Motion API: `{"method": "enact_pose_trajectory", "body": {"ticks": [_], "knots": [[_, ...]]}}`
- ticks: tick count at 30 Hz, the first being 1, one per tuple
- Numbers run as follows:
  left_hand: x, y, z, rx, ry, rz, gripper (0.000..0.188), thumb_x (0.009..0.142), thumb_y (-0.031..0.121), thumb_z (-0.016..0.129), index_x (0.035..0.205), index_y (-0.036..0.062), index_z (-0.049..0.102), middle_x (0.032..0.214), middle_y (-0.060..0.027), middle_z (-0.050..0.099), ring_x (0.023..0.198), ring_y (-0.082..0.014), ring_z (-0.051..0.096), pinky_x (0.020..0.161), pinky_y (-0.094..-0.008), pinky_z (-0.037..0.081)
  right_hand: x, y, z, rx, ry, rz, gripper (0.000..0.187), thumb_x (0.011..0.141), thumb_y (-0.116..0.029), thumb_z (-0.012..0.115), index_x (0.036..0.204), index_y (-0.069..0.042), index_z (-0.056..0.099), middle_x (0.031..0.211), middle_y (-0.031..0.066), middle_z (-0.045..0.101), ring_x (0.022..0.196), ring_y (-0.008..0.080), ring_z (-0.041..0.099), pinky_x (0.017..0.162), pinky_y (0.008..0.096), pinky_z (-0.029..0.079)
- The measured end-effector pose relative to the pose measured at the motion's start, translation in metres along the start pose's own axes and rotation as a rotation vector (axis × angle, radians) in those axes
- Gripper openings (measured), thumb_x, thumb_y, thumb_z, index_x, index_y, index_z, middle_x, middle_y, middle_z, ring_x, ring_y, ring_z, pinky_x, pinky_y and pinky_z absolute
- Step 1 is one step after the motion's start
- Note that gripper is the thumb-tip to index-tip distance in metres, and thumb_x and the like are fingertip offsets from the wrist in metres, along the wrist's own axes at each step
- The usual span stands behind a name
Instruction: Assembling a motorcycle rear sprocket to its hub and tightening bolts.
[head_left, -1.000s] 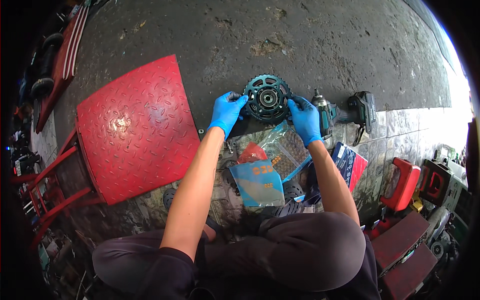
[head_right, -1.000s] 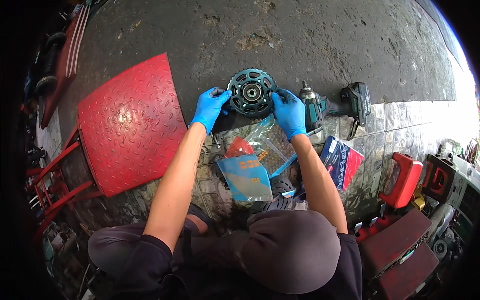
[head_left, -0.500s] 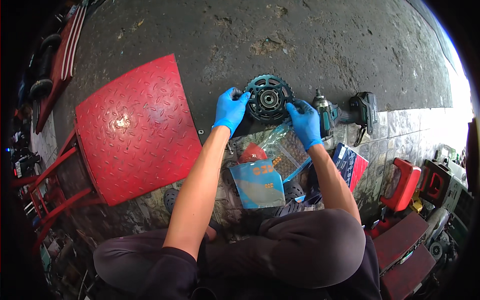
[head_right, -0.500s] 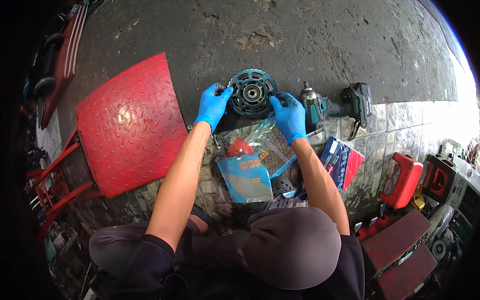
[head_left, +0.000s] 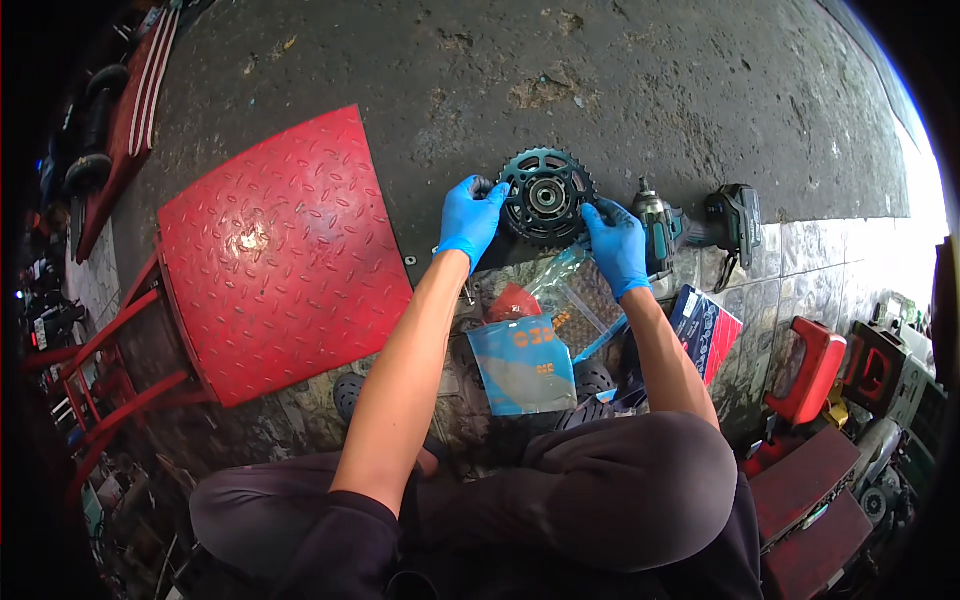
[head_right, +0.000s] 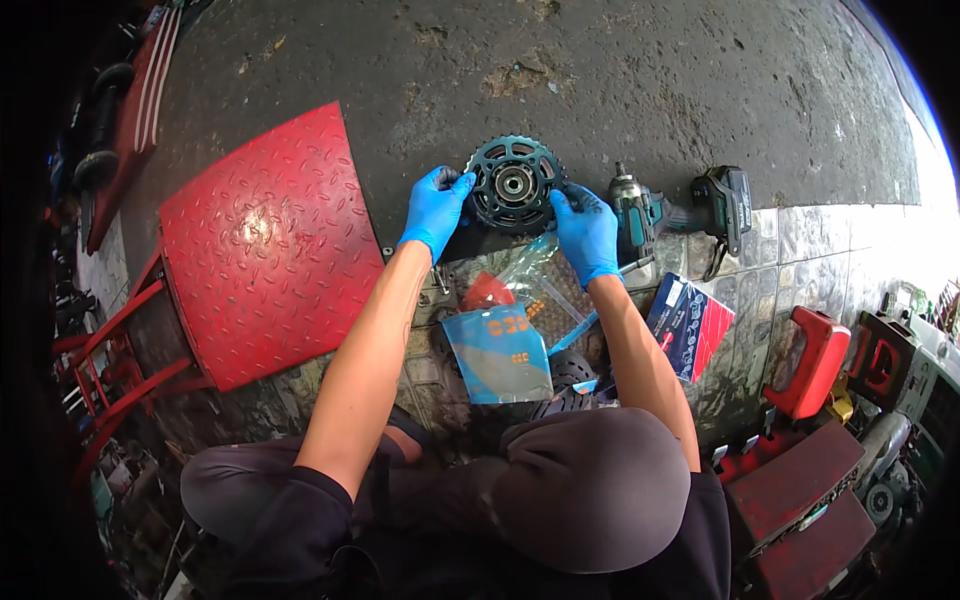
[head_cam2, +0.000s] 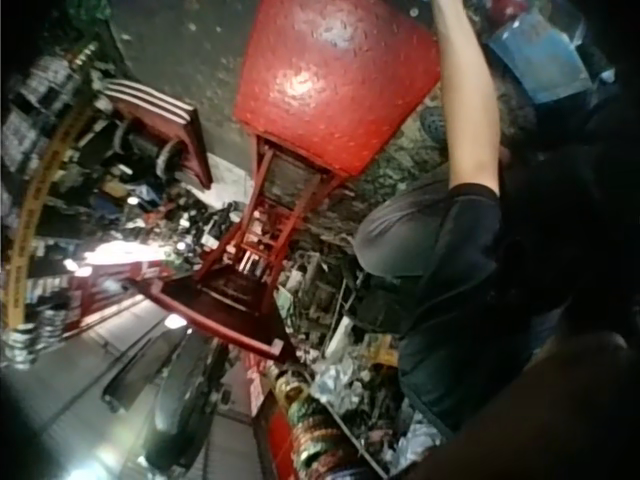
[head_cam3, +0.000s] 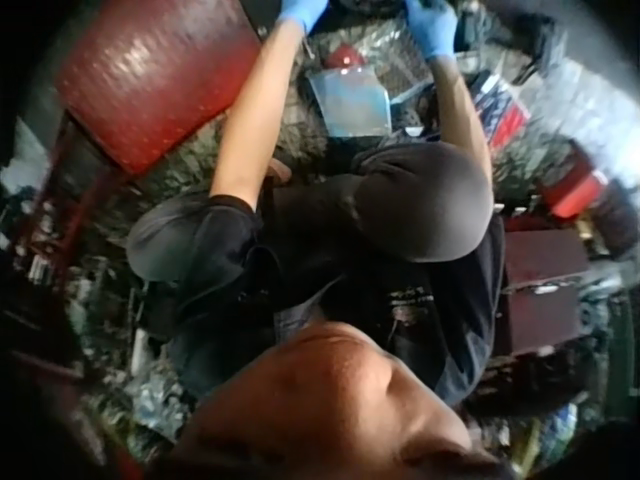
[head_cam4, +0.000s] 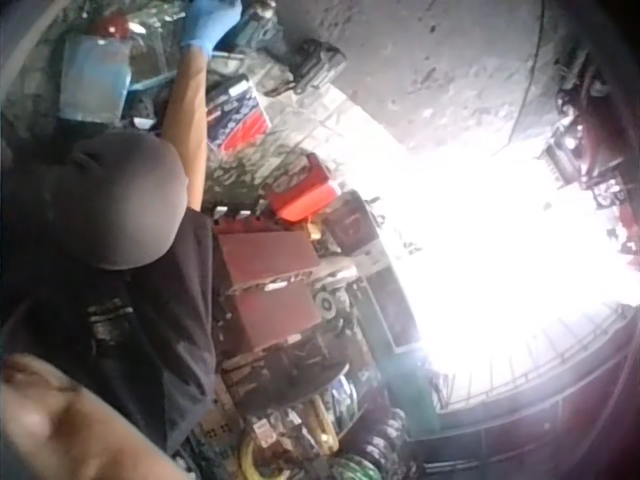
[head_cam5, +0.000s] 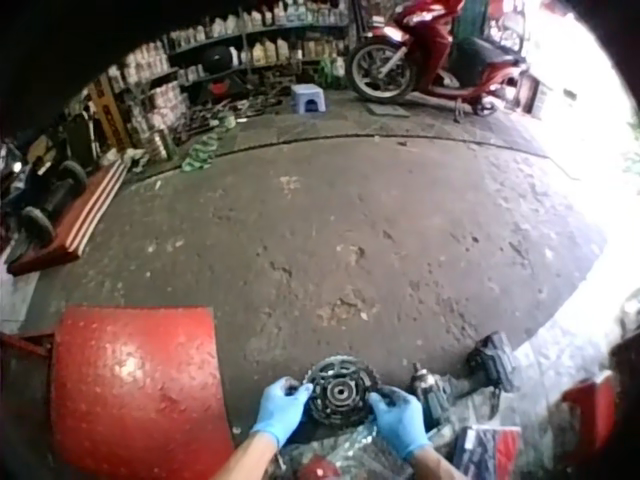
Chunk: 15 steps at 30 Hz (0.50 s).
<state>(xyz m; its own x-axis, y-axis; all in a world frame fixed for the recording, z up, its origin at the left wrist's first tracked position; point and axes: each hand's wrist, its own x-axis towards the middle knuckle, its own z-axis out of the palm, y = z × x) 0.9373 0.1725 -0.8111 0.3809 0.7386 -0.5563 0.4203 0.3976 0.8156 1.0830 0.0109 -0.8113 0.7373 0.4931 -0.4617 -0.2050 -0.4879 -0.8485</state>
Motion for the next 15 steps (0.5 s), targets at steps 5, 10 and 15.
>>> {"method": "enact_pose_trajectory", "body": {"ticks": [5,10,15], "knots": [[0.007,-0.008,-0.019,0.206,-0.008,0.081,0.023,0.090,0.022,0.070,0.083,0.0010,0.063,0.075,-0.0040,0.061,0.068,-0.0137,0.048,0.065,-0.0307,0.045,-0.001,0.002,0.009,0.022,-0.055,-0.021,0.030,0.093,-0.015,0.068,0.114,0.006,0.068,0.081,0.0095,0.070,0.058,0.0121,0.060,0.057,0.0234,0.051],[-0.010,0.003,-0.089,0.334,0.066,0.230,0.030,0.091,0.032,0.067,0.086,0.0016,0.066,0.077,-0.0082,0.067,0.066,-0.0202,0.056,0.065,-0.0346,0.048,-0.039,0.001,-0.007,-0.269,0.121,-0.202,0.023,0.095,-0.018,0.066,0.110,-0.001,0.069,0.082,0.0076,0.070,0.066,0.0147,0.062,0.063,0.0286,0.051],[-0.067,-0.020,-0.138,0.905,-0.115,0.209,0.022,0.087,0.028,0.067,0.089,0.0058,0.068,0.078,-0.0106,0.070,0.067,-0.0328,0.062,0.065,-0.0415,0.050,-0.101,0.014,0.017,-0.595,-0.377,-0.628,0.023,0.083,-0.015,0.070,0.105,-0.009,0.071,0.089,0.0071,0.070,0.074,0.0232,0.066,0.068,0.0365,0.052]]}}
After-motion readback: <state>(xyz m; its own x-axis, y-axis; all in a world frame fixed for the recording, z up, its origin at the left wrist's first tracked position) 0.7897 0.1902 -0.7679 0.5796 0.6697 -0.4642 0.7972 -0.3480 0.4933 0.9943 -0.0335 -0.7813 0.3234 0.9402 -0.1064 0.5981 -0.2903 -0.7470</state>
